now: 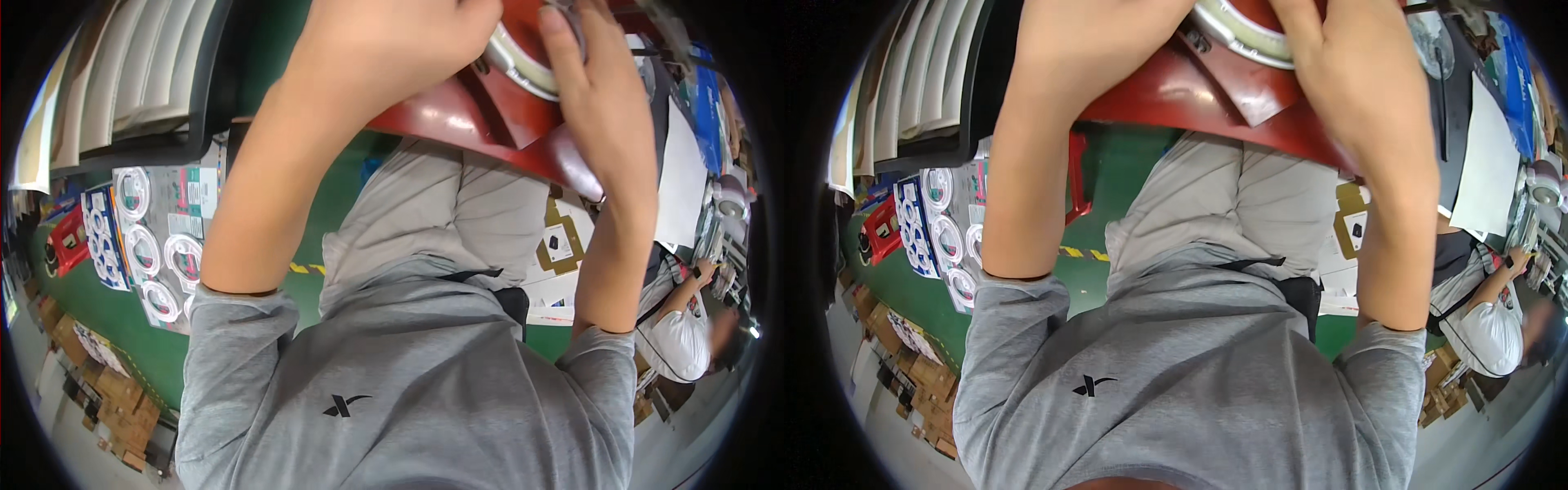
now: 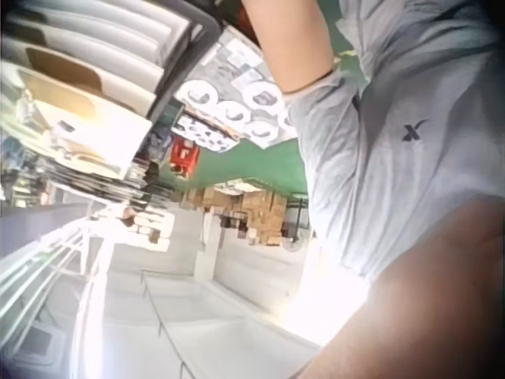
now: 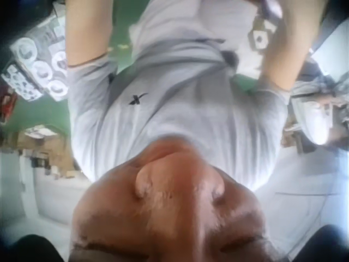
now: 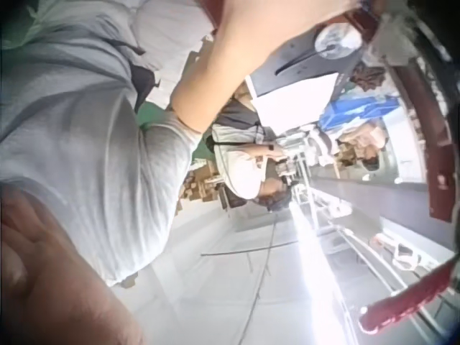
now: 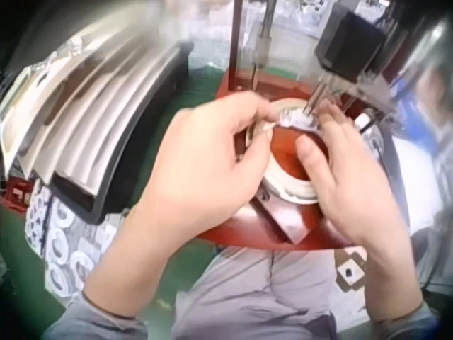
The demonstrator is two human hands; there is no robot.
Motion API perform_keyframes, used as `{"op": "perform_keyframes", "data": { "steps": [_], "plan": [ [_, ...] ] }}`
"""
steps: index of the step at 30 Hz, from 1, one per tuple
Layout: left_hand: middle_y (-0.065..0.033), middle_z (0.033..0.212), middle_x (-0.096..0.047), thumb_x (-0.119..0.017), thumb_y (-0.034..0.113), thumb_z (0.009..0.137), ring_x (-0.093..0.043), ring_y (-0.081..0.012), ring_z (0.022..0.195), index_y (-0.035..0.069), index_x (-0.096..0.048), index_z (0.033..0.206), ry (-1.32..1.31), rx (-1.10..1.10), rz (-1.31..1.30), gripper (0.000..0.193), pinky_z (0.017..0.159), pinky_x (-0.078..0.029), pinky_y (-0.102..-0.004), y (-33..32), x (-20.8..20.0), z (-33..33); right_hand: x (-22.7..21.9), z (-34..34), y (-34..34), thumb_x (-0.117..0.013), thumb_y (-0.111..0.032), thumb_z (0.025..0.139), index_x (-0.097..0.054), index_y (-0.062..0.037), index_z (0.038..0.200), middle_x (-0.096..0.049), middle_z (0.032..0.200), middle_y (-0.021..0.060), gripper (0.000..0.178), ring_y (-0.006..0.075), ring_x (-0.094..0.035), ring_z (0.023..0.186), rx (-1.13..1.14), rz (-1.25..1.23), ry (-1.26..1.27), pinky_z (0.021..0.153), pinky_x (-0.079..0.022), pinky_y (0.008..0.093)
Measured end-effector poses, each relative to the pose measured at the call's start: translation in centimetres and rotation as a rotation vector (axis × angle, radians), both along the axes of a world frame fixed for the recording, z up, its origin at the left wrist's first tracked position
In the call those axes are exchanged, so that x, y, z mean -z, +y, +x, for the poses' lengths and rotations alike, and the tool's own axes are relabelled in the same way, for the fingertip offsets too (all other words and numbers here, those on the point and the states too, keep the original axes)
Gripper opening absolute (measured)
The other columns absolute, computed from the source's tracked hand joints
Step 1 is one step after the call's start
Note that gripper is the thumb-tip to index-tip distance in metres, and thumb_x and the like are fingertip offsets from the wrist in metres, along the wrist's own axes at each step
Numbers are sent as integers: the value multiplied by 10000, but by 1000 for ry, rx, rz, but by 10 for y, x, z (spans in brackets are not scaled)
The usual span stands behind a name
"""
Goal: Apply adhesive to a ring-shaped component and use a pressing machine for assembly.
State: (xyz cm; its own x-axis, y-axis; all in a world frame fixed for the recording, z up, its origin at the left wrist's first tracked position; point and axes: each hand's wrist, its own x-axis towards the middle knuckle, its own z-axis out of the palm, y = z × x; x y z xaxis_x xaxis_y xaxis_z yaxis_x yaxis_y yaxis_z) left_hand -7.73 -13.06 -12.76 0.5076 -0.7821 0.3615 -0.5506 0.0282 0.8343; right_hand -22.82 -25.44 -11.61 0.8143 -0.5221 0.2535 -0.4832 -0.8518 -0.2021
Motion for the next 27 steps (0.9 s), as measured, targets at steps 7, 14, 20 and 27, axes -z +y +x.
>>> {"op": "perform_keyframes", "data": {
  "steps": [7, 14, 20, 27],
  "plan": [
    [-228, 944, -724, -657, 97, 915, -729, -384, 889, -4, -726, 1049, -176, -11, -176, 181, 787, -579, -402, -17, 0, -9, -24, 0, 3, -523, -292, 1069, -576, 109, 1314, -640, 1265, 318, 472, 448, -594, 1241, 218, 151, 62, 1077, -462, 430],
    [-154, 1100, -718, -782, 156, 880, -661, -341, 1030, 21, -700, 1141, -361, -176, -147, 306, 894, -530, -411, 3, 23, -6, 4, -30, 8, -683, -190, 982, -540, 93, 1383, -610, 1353, 296, 511, 414, -577, 1284, -150, -59, -399, 1088, -463, 425],
    [-142, 976, -674, -844, 198, 821, -666, -291, 810, 7, -699, 1076, -241, -230, 106, 350, 769, -545, -394, -3, -3, -5, -118, -45, -10, -578, -60, 1037, -423, 124, 1424, -605, 1331, 252, 456, 291, -660, 1150, -337, -416, -1062, 1026, -516, 375],
    [-232, 973, -694, -803, 250, 746, -677, -414, 945, -13, -690, 993, -310, -167, 281, 378, 840, -544, -486, -30, -11, 5, -229, -26, -68, -548, -120, 1034, -524, 108, 1403, -573, 1389, 282, 435, 368, -638, 1164, -647, -943, -778, 1007, -510, 491]
  ]
}}
